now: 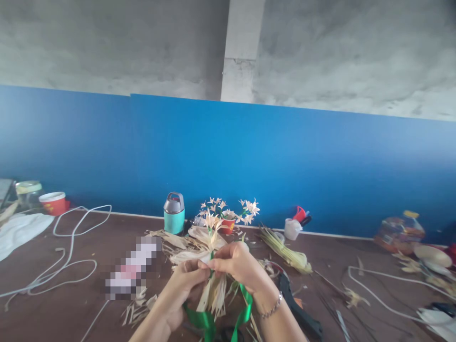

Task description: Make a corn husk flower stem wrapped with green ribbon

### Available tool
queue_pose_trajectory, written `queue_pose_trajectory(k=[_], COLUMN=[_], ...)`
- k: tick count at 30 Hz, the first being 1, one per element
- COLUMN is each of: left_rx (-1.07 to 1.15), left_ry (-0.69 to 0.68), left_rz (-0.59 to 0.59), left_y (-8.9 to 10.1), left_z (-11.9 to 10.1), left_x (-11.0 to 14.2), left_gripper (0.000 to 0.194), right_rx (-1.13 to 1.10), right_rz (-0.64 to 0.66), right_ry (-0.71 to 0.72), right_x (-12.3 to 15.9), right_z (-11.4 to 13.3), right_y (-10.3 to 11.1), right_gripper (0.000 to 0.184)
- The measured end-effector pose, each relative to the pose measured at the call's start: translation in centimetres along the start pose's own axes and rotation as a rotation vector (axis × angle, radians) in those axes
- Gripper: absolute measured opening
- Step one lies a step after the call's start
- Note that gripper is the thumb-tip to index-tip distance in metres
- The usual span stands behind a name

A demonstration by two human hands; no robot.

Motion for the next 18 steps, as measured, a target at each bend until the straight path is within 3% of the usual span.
queue_pose_trajectory(k=[6, 13, 18], left_rx=[0.01, -0.157, -0.399], left_ry=[-0.005, -0.06, -0.215], left_rz=[0.051, -0.099, -0.204], left_y=[-0.1, 0.8, 1.3], left_z=[0.2, -0.6, -2.0], left_x=[0.1, -0.2, -0.1], left_gripper=[0.027, 0.027, 0.013], right_rx=[0.054, 0.168, 0.276], right_rz=[-0.075, -0.154, -0.218], right_ry=[-0.003, 0.006, 0.019], right_x=[0.1, 0.2, 0.3], right_z=[0.1, 0.5, 0.4], right_y=[0.2, 0.2, 0.1], right_gripper=[0.018, 0.014, 0.011])
Point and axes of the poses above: each hand's wrist, its own x-axis away from the middle knuckle, its own y-axis out of the back of the hand, z = x × y, the point moved 7 cm from there along -x, towards the middle knuckle, and after that the axes turned 6 degrees about -x, right-handed, at the moved point
